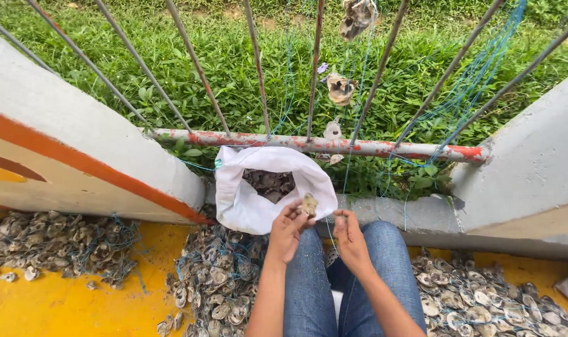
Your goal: Threading oyster shells onto a string for aquaculture.
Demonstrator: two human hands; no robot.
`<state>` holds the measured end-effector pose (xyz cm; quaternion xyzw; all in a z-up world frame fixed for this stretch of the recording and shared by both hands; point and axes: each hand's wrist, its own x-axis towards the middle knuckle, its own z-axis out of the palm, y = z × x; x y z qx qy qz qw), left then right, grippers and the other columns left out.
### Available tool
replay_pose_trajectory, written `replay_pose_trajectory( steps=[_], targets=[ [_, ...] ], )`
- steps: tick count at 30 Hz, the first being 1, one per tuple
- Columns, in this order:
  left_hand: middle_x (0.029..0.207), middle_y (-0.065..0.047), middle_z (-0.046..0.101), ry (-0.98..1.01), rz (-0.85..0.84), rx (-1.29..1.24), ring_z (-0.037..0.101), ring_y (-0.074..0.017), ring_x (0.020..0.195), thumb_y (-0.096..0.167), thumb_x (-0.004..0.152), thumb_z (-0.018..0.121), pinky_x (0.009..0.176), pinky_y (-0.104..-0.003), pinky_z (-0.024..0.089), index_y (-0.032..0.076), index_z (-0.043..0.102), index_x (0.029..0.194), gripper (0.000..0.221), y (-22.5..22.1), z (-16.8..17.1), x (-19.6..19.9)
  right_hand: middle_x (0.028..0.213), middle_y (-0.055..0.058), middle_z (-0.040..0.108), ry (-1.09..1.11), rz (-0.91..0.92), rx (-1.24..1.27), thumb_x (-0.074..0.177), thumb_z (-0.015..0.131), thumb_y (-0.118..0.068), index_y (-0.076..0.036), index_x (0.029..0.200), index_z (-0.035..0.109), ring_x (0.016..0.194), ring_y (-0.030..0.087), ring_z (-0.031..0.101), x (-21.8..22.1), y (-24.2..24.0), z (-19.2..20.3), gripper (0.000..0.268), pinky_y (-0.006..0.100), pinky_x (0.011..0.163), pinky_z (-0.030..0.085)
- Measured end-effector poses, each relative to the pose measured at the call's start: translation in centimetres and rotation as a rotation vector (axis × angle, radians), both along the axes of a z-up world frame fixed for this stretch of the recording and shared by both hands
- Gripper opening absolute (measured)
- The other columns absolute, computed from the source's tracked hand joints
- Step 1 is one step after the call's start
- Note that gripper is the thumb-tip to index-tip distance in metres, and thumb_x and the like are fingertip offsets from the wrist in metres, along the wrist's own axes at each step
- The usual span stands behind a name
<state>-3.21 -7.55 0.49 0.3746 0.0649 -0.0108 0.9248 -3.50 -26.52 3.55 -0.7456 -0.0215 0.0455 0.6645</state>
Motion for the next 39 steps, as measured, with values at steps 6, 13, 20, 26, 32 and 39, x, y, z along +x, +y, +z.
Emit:
replay_pose_trajectory(
  steps=[6,13,20,26,32,39],
  targets=[
    [0.125,-0.01,0.068,-0.04,-0.164,0.103,0.067,-0.017,0.109,0.009,0.096,0.069,0.09,-0.033,0.059,-0.002,0.06,0.139,0.045,-1.8,2.0,-2.4,0.074,-0.006,0.058,0.229,0.09,0.155,0.102,0.057,-0.031,-0.008,0.118,0.06,0.06,0.003,0.046,0.6,-0.6,-0.1,0.029,0.022,0.052,0.038],
    [0.122,-0.007,0.068,-0.154,-0.119,0.014,0.066,-0.0144,0.111,0.004,0.09,0.074,0.098,-0.032,0.056,0.001,0.06,0.136,0.048,-3.6,1.7,-2.8,0.059,-0.008,0.035,0.448,0.062,0.545,0.102,0.061,-0.03,-0.005,0.106,0.059,0.044,0.004,0.026,-0.6,-0.8,0.9,0.025,0.025,0.04,0.023],
    [0.12,-0.01,0.07,-0.151,0.01,0.03,0.066,-0.0165,0.108,0.008,0.102,0.069,0.097,-0.031,0.054,-0.004,0.061,0.14,0.041,-4.6,1.1,-3.0,0.062,-0.006,0.035,0.437,-0.021,0.357,0.101,0.055,-0.025,-0.013,0.12,0.059,0.049,0.004,0.029,-2.5,0.1,4.0,0.023,0.024,0.043,0.024],
    [0.135,-0.006,0.066,-0.18,-0.052,-0.114,0.069,-0.0205,0.118,0.031,0.099,0.057,0.098,-0.041,0.061,0.001,0.053,0.138,0.05,-3.7,7.8,-4.0,0.073,-0.002,0.047,-0.118,0.017,-0.059,0.11,0.045,-0.022,-0.005,0.114,0.057,0.065,0.007,0.046,-7.6,-3.2,-3.5,0.021,0.025,0.058,0.044],
    [0.129,-0.019,0.066,-0.193,-0.149,-0.171,0.071,-0.0248,0.106,0.032,0.105,0.05,0.087,-0.034,0.062,0.008,0.049,0.148,0.05,-3.4,4.5,-4.1,0.072,-0.003,0.049,0.267,0.288,-0.137,0.106,0.045,-0.025,-0.011,0.113,0.061,0.061,0.006,0.048,-12.6,-5.5,-9.6,0.022,0.026,0.055,0.045],
    [0.133,-0.019,0.066,-0.19,-0.194,-0.123,0.07,-0.0213,0.108,0.03,0.11,0.049,0.088,-0.032,0.06,-0.001,0.05,0.148,0.049,-3.1,3.8,-4.4,0.072,-0.002,0.036,0.486,0.017,0.638,0.103,0.049,-0.022,-0.01,0.11,0.054,0.057,0.011,0.032,-9.4,-6.0,-1.6,0.015,0.03,0.052,0.031]
  ],
)
